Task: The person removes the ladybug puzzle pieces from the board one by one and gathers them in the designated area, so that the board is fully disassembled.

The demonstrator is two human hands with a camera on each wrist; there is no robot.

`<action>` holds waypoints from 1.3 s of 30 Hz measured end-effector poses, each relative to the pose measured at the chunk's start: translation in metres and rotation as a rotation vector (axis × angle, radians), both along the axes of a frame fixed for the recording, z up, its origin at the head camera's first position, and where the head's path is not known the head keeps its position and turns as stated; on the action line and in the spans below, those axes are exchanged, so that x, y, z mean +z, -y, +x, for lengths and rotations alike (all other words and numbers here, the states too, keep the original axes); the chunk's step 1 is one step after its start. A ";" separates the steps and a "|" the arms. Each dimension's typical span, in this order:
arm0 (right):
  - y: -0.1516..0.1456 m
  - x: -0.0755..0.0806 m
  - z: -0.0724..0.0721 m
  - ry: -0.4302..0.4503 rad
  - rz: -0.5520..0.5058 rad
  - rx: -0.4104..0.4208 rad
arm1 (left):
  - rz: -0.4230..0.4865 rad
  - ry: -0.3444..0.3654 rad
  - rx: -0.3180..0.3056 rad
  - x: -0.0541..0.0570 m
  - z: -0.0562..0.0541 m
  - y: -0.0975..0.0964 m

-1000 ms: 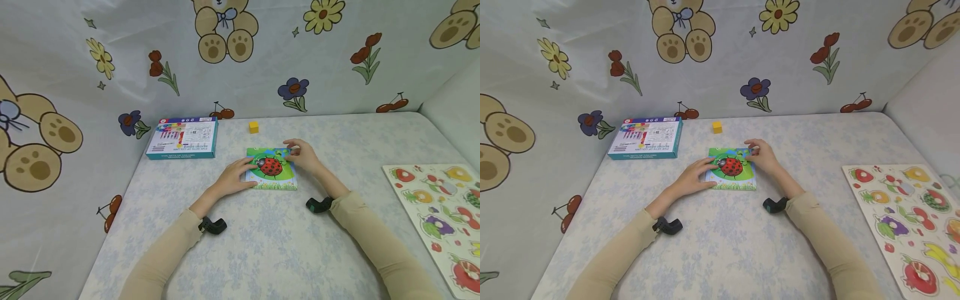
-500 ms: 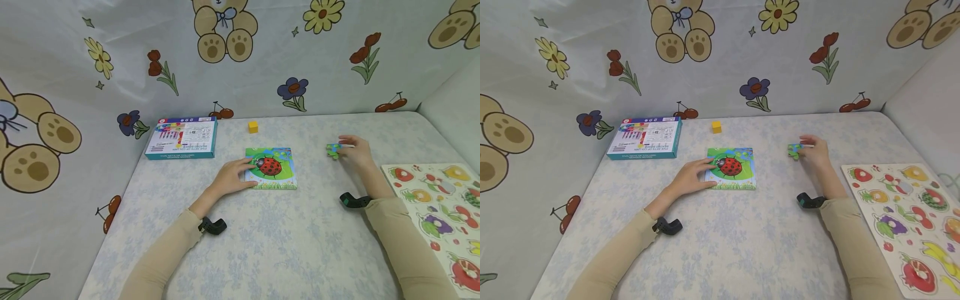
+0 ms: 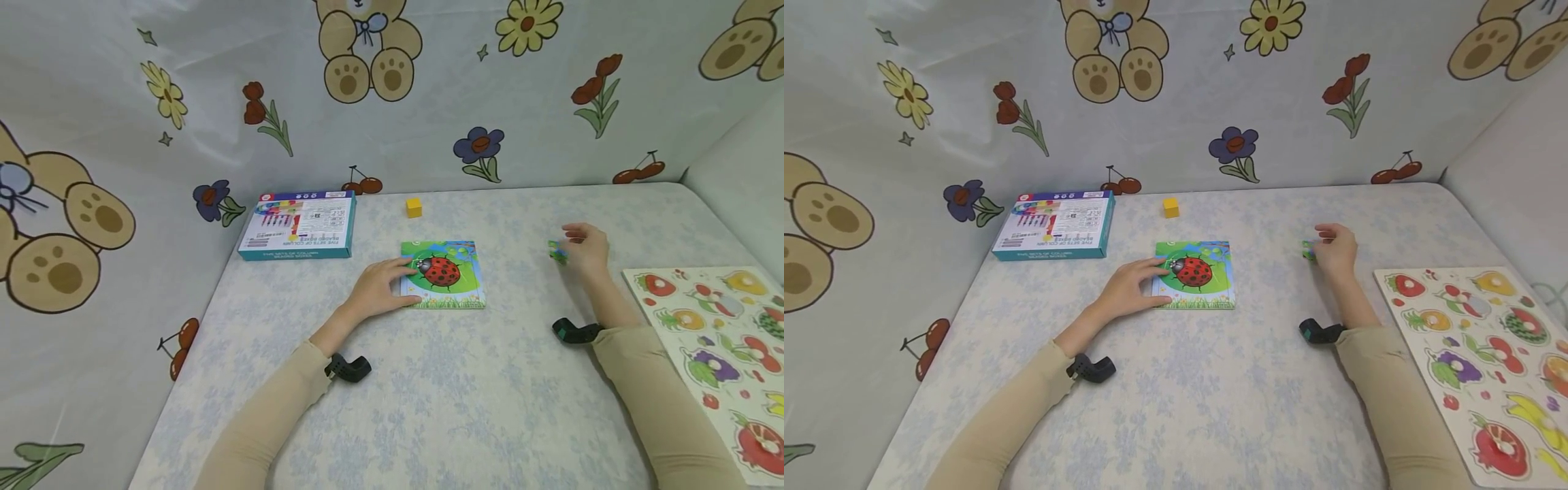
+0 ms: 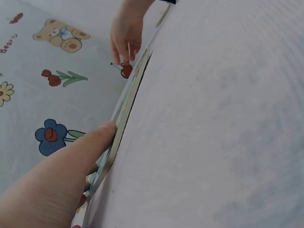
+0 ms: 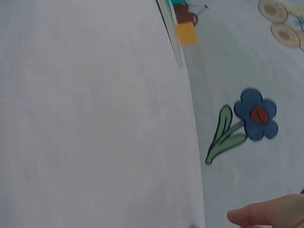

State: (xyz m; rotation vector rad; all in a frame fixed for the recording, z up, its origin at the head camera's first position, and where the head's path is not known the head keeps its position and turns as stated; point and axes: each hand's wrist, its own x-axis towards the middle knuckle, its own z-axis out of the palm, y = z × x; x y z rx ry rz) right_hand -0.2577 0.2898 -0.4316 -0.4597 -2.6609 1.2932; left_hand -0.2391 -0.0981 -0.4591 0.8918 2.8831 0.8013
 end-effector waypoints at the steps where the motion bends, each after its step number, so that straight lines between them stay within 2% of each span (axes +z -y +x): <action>1: 0.009 0.003 0.002 -0.028 -0.005 0.038 | 0.003 0.004 0.000 0.000 0.000 0.000; 5: 0.054 0.010 0.005 -0.081 -0.053 0.266 | 0.006 0.015 0.004 0.000 0.000 0.001; 7: 0.078 0.011 0.004 -0.063 -0.085 0.372 | 0.003 0.012 0.000 -0.001 -0.001 0.001; 9: 0.101 0.010 0.003 -0.034 -0.096 0.445 | 0.001 0.009 -0.006 -0.002 -0.001 0.000; 12: 0.127 0.005 -0.001 0.016 -0.087 0.507 | 0.002 0.008 -0.017 -0.002 -0.003 -0.001; 19: 0.148 -0.002 -0.004 0.024 0.011 0.527 | 0.003 0.026 -0.059 -0.006 -0.004 -0.001; 26: 0.152 -0.006 -0.008 -0.038 0.047 0.555 | 0.000 0.027 -0.193 -0.005 -0.003 0.001; 29: 0.150 -0.010 -0.010 -0.089 0.022 0.551 | -0.018 0.033 -0.210 -0.005 -0.003 0.001; 35: 0.147 -0.018 -0.016 -0.105 -0.143 0.461 | -0.031 0.027 -0.209 -0.005 -0.004 0.000; 39: 0.146 -0.021 -0.018 -0.104 -0.158 0.476 | -0.040 -0.010 -0.227 -0.007 -0.003 -0.001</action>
